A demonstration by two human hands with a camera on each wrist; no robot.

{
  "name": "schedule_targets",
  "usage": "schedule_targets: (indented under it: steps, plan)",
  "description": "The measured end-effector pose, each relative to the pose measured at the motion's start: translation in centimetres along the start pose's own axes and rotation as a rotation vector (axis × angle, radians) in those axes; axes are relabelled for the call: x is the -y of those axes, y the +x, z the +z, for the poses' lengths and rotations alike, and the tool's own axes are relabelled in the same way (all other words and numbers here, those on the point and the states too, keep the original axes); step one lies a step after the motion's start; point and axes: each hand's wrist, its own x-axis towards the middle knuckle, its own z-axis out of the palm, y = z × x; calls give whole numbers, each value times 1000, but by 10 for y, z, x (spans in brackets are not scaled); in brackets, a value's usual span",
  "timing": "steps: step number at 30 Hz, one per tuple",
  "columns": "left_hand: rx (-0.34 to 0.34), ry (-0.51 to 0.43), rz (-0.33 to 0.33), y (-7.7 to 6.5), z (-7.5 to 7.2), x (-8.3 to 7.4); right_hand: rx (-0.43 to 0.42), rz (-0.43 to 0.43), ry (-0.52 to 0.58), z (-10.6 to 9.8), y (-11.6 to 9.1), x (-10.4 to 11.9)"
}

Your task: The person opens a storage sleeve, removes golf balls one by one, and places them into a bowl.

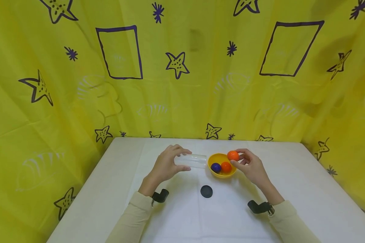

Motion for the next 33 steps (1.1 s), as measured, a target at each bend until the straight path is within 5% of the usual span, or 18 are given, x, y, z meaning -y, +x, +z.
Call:
schedule_targets:
  steps: [33]
  plan:
    - [16,-8,-19,-1,1,-1,62,69,-101,10,3,-19]
